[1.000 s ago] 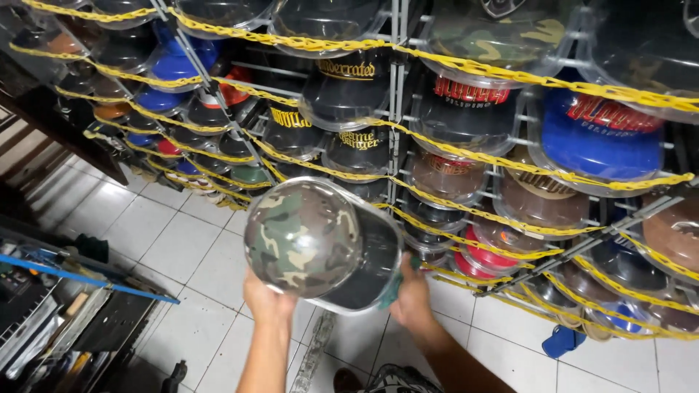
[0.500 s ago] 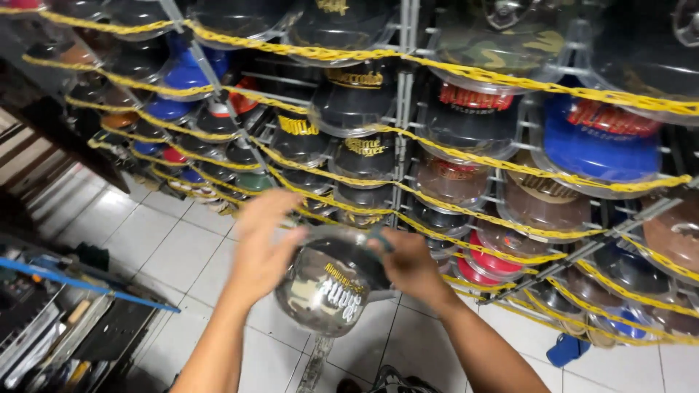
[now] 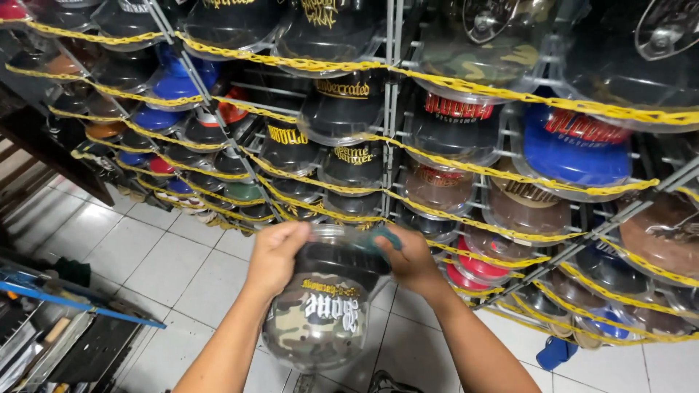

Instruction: Cleaning the plastic covers of hats on a display rack using a cloth.

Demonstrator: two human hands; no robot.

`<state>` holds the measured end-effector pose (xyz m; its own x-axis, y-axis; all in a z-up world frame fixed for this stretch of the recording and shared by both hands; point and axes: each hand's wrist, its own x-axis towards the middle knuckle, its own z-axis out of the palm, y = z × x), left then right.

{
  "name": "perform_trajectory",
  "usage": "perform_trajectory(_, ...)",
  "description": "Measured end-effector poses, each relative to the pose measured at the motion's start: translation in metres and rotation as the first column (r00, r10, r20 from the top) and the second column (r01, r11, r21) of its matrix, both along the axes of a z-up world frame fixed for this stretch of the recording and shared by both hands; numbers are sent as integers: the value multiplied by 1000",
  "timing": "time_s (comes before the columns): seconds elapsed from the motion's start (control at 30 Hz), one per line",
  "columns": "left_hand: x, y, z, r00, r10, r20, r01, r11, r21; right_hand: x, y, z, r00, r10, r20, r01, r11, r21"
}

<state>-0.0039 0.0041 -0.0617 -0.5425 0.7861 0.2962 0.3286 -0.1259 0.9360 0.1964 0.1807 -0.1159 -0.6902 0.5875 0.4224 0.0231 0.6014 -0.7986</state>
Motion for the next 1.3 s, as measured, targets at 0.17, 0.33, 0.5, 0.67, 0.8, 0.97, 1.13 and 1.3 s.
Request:
perform_trajectory(0.17, 1, -6, -20, 849, 199, 489, -291, 949, 120, 11, -9, -10, 998, -54, -32, 43, 959, -281)
perform_trajectory(0.33, 0, -17, -32, 637, 300, 710, -519, 848, 106, 19, -22, -14, 997, -52, -48, 32, 930, -365)
perform_trajectory(0.5, -8, -26, -64, 397, 271, 877, -614, 788, 34, 34, -15, -51, 999, -27, 24, 35, 921, -388)
perform_trajectory(0.67, -2, -40, 3, 889, 457, 36, -430, 857, -283, 35, -8, -22, 993, 42, 110, -26, 990, -139)
perform_trajectory(0.8, 22, -10, 44, 764, 46, -644, -140, 986, -95, 15, -21, 0, 971, 198, 136, -209, 976, 66)
perform_trajectory(0.97, 24, 17, 50, 479, -443, -757, -67, 842, -535, -5, -10, 17, 970, 231, 74, -240, 959, 149)
perform_trajectory(1.13, -9, 12, 29, 605, -129, -785, -118, 961, -249, 13, 25, -9, 991, 97, -95, -78, 979, 189)
perform_trajectory(1.3, -21, 3, 22, 860, -1, -511, -80, 987, -138, 29, 49, -58, 992, -45, -121, 30, 992, -120)
